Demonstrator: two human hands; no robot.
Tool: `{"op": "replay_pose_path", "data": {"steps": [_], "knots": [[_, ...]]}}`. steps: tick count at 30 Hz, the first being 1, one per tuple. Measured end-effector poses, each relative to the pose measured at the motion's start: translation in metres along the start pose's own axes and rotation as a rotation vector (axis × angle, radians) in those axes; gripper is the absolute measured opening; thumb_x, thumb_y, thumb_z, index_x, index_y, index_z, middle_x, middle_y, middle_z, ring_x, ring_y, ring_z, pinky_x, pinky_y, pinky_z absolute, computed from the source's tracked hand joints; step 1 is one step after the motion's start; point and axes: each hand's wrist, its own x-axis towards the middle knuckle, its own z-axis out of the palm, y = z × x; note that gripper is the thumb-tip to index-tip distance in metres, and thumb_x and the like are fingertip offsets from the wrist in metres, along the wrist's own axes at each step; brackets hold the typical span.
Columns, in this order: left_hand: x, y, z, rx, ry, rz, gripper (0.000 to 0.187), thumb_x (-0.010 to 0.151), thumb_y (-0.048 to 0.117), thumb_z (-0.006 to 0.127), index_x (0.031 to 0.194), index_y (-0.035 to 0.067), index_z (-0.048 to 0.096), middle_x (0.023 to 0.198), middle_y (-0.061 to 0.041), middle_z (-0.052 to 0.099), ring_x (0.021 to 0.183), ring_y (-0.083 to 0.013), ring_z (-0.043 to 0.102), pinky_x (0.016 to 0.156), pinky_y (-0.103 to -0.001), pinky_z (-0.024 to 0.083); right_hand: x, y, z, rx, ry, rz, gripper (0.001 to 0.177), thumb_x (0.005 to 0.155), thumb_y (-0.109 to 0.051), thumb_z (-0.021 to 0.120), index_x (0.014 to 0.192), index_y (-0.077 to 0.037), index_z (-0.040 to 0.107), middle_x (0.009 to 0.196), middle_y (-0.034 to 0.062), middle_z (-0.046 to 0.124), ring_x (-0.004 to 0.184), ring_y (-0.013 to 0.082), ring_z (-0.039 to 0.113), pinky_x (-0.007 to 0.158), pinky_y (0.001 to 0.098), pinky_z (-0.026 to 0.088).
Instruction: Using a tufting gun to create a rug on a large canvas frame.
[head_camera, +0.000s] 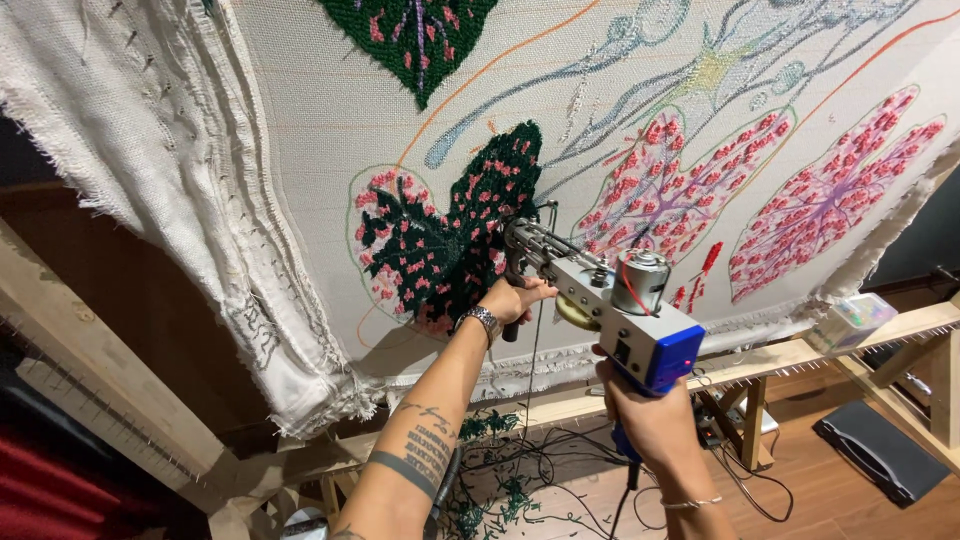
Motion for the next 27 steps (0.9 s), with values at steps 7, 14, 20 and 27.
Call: {"op": "replay_pose_path", "data": {"steps": [7, 14, 20, 27], "knots": [[0.110, -0.075, -0.008, 0.277, -0.095, -0.113, 0.037, 0.088, 0.051, 0.064, 0.103, 0.019, 0.077, 0.046, -0.002, 0.043, 0.033, -0.0120, 0.037, 0.035, -0.033, 0.030, 0.005, 0.022, 0.007, -0.008, -0.009, 0.023, 0.021, 0.087, -0.007, 0.074, 0.106, -0.001, 0.076, 0.074, 0.0043, 0.070, 0.052, 0.0096, 0.055, 0.046, 0.0262, 0.043], [0.009, -0.003, -0.012, 0.036, 0.017, -0.025, 0.032, 0.089, 0.041, 0.079, 0.100, 0.011, 0.080, 0.064, 0.004, 0.062, 0.043, -0.0086, 0.039, 0.043, -0.030, 0.034, 0.006, 0.025, 0.008, 0.057, -0.028, 0.006, 0.016, 0.088, -0.009, 0.073, 0.101, 0.000, 0.074, 0.068, 0.0031, 0.064, 0.050, 0.0102, 0.053, 0.045, 0.0260, 0.040], [-0.022, 0.031, -0.010, 0.079, 0.038, -0.007, 0.030, 0.085, 0.038, 0.080, 0.106, 0.016, 0.081, 0.067, 0.004, 0.065, 0.046, -0.0072, 0.040, 0.045, -0.028, 0.036, 0.006, 0.025, 0.004, 0.083, -0.015, 0.041, 0.016, 0.087, -0.007, 0.073, 0.102, 0.001, 0.073, 0.068, 0.0030, 0.064, 0.051, 0.0106, 0.054, 0.045, 0.0264, 0.042], [-0.032, 0.046, -0.012, -0.025, -0.015, 0.009, 0.043, 0.084, 0.038, 0.079, 0.110, 0.003, 0.078, 0.092, 0.016, 0.077, 0.047, -0.0057, 0.043, 0.045, -0.027, 0.037, 0.008, 0.022, -0.001, 0.094, -0.005, 0.025, 0.016, 0.089, -0.006, 0.072, 0.102, 0.003, 0.073, 0.069, 0.0047, 0.064, 0.052, 0.0112, 0.054, 0.046, 0.0269, 0.040]]}}
